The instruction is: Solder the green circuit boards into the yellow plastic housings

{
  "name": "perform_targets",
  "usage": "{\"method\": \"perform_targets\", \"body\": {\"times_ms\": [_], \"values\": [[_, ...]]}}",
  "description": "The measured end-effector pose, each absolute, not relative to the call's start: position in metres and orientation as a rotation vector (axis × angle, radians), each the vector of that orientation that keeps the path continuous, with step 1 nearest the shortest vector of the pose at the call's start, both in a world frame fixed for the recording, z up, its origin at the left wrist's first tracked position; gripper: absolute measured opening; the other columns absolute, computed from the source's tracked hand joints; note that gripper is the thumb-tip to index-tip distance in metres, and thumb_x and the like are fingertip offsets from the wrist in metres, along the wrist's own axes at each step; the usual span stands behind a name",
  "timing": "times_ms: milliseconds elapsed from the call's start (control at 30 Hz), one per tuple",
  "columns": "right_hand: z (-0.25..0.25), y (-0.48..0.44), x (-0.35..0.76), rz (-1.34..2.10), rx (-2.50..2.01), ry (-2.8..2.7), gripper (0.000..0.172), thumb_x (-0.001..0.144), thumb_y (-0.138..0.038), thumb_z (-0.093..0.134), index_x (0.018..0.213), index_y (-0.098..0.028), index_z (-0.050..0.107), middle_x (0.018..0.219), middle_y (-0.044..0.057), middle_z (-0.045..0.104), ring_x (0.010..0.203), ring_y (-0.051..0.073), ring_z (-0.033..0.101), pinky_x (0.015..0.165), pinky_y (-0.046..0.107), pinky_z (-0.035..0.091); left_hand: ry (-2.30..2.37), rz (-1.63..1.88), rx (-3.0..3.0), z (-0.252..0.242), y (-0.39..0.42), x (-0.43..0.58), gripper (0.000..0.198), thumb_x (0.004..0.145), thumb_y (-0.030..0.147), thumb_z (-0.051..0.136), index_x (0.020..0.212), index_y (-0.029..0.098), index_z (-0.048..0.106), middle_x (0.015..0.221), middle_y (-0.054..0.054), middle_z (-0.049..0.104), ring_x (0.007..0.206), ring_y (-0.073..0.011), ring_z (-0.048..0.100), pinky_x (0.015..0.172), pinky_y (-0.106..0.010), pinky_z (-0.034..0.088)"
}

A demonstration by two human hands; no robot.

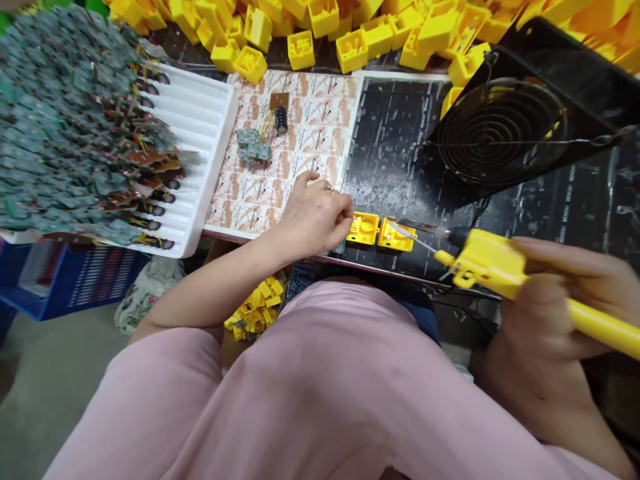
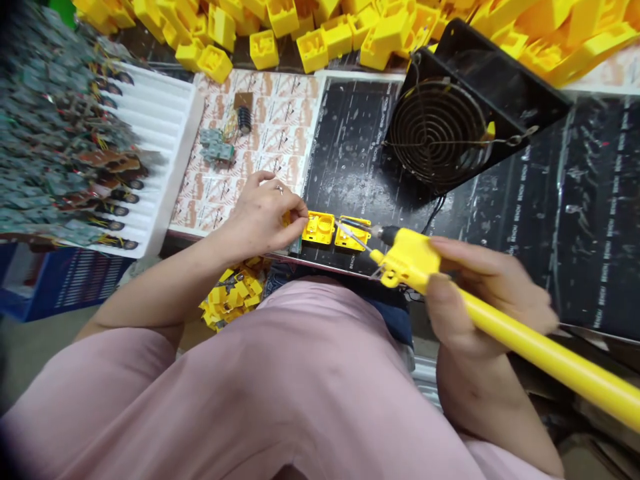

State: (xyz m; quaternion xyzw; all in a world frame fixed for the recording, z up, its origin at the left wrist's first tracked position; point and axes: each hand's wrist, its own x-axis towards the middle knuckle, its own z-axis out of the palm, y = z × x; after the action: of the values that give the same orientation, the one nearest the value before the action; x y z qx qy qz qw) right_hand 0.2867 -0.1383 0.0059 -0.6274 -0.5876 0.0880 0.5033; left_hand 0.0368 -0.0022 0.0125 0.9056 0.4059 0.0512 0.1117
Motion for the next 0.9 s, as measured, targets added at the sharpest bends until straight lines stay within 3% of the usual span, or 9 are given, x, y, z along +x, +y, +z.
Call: {"method": "perform_targets", "body": {"times_ms": [100,267,533,733,900], "values": [[0.001,-0.141,0.284,0.185,-1.470,-1.569,0.037,0.077,-0.032,0.079,0.114,-0.030,0.071,0.090,0.000,0.076,0.055,0.014,0.063,0.049,0.028,0.050,1.201,0.093,2.684,0.015,-0.001,0.040,0.026,0.081,0.027,0.048,0.077,0.019,0.073,0.071,-0.005,0.072,0.080,-0.0232,0.064,0.103,-0.051,0.041],[0.000,-0.136,0.273,0.263,-1.240,-1.719,0.041,0.071,-0.020,0.084,0.107,-0.030,0.067,0.080,0.000,0.073,0.065,0.021,0.069,0.053,0.033,0.056,1.213,0.070,2.719,0.016,0.002,0.043,0.024,0.077,0.026,0.049,0.074,0.019,0.072,0.067,-0.005,0.069,0.078,-0.0231,0.065,0.099,-0.050,0.042],[0.000,-0.121,0.265,0.202,-1.127,-1.878,0.033,0.071,-0.013,0.083,0.088,-0.027,0.059,0.074,-0.001,0.070,0.065,0.015,0.068,0.052,0.026,0.052,1.179,-0.050,2.691,0.020,0.007,0.048,0.023,0.073,0.026,0.050,0.074,0.020,0.073,0.066,-0.004,0.069,0.079,-0.0240,0.065,0.098,-0.050,0.040],[0.014,-0.120,0.280,0.251,-1.181,-1.824,0.017,0.081,-0.022,0.075,0.083,-0.026,0.058,0.069,-0.001,0.068,0.058,0.016,0.066,0.047,0.026,0.050,1.169,-0.139,2.718,0.024,0.010,0.050,0.025,0.075,0.027,0.049,0.076,0.020,0.073,0.064,-0.004,0.067,0.078,-0.0247,0.065,0.093,-0.049,0.042],[0.016,-0.124,0.287,0.268,-1.265,-1.716,0.023,0.074,-0.016,0.079,0.077,-0.026,0.058,0.065,-0.003,0.064,0.055,0.014,0.063,0.047,0.026,0.050,1.140,-0.132,2.768,0.025,0.011,0.050,0.025,0.075,0.026,0.049,0.074,0.020,0.073,0.060,-0.004,0.064,0.074,-0.0227,0.064,0.088,-0.046,0.044]]}}
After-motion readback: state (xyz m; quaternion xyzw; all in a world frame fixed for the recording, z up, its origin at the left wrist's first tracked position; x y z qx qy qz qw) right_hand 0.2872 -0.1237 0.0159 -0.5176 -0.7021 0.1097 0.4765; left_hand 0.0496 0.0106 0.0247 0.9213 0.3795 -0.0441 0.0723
